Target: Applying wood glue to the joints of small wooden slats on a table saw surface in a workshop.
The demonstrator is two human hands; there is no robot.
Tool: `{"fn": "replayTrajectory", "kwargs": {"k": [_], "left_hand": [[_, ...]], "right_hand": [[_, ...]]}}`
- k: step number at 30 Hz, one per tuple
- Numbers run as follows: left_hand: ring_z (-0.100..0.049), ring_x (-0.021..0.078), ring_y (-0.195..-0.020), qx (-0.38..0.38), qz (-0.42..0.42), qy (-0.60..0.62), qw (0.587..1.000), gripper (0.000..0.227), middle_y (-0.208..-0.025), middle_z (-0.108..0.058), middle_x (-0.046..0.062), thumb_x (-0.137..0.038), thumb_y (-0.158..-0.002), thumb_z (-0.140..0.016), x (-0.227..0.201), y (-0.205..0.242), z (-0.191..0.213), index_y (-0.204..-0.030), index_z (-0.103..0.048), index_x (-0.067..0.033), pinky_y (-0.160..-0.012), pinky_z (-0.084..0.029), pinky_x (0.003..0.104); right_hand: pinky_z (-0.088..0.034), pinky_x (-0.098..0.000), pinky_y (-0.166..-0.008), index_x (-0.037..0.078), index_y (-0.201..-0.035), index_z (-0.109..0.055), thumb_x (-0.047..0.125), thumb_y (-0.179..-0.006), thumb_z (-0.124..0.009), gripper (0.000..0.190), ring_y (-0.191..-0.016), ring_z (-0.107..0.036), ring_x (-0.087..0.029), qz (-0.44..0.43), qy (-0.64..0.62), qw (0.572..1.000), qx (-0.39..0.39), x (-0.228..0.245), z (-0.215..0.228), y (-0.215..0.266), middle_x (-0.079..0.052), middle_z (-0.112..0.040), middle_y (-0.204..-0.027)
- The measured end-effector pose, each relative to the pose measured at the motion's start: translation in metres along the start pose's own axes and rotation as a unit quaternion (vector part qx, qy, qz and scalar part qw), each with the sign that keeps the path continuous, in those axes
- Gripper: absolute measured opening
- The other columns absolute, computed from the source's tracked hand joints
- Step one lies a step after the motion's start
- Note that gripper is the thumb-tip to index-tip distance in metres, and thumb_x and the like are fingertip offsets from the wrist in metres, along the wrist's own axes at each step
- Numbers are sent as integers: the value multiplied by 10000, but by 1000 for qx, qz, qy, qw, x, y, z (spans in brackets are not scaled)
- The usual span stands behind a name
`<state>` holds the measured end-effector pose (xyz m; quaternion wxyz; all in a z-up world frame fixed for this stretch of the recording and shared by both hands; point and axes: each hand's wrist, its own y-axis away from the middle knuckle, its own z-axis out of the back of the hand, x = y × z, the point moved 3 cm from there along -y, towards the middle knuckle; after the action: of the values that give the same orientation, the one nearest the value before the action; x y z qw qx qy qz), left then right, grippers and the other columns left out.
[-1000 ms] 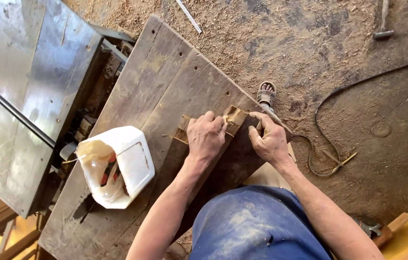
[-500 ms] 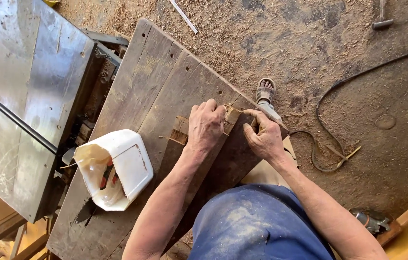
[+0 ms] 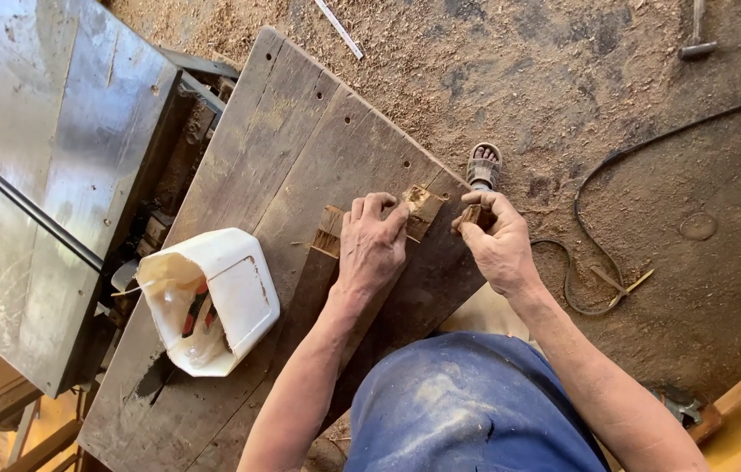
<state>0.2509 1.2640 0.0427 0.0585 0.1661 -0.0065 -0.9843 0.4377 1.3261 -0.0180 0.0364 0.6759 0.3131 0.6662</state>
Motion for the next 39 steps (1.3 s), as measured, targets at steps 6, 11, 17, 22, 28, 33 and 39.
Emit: {"fn": "replayTrajectory", "kwargs": {"k": [6, 11, 17, 22, 28, 33, 39], "left_hand": [[-624, 311, -1037, -42, 23, 96, 994, 195, -1081, -614, 92, -161, -878, -687, 1, 6, -2, -1065, -744, -167, -778, -529, 398], [-693, 384, -995, -21, 119, 340, 933, 451, -1095, -643, 130, -248, -824, -831, -26, 15, 5, -1258, -713, -206, -807, -589, 477], [-720, 357, -957, -100, 126, 343, 925, 352, -1057, -660, 117, -187, -885, -784, -23, 26, -14, -1233, -739, -165, -806, -606, 431], [-731, 332, -928, -116, 130, 371, 912, 308, -1028, -685, 119, -138, -870, -787, -22, 28, -14, -1175, -751, -110, -794, -608, 398], [-713, 408, -951, -108, 88, 375, 917, 323, -1049, -684, 185, -107, -887, -739, -7, 4, 21, -1205, -709, -58, -808, -598, 491], [-692, 391, -1012, -79, 71, 267, 958, 337, -1102, -686, 146, -141, -863, -765, 14, 11, -5, -1193, -718, -95, -847, -590, 504], [-689, 335, -1009, -73, 96, 231, 965, 304, -1072, -691, 108, -154, -870, -758, 18, 25, -34, -1171, -738, -122, -860, -588, 446]], "right_hand": [[-605, -297, -785, -10, -1192, -654, -19, -891, -753, 318, -898, -738, -187, -18, -102, 994, -47, 6, -6, 2, -187, -749, -996], [-621, -352, -871, -9, -1222, -654, 61, -987, -651, 245, -1014, -704, -181, -69, -186, 980, -25, 19, -18, 9, -173, -745, -1100], [-605, -285, -825, 3, -1153, -663, 77, -962, -712, 210, -909, -685, -118, -71, -133, 989, -15, -8, -18, 10, -107, -741, -971], [-598, -299, -772, 0, -1081, -730, 84, -878, -824, 239, -880, -666, -111, -21, -44, 999, -1, 23, -23, 16, -116, -744, -939], [-583, -373, -850, 45, -939, -781, -50, -788, -807, 181, -972, -731, -285, 284, 177, 942, 34, 56, -28, -6, -129, -739, -1054], [-598, -446, -900, 13, -970, -756, -48, -828, -774, 155, -1060, -700, -380, 416, 289, 856, 104, 53, -43, -27, -191, -692, -1130], [-597, -437, -910, 21, -1011, -758, -40, -829, -743, 192, -1106, -688, -366, 420, 331, 834, 138, 41, -40, -25, -182, -683, -1180]]}}
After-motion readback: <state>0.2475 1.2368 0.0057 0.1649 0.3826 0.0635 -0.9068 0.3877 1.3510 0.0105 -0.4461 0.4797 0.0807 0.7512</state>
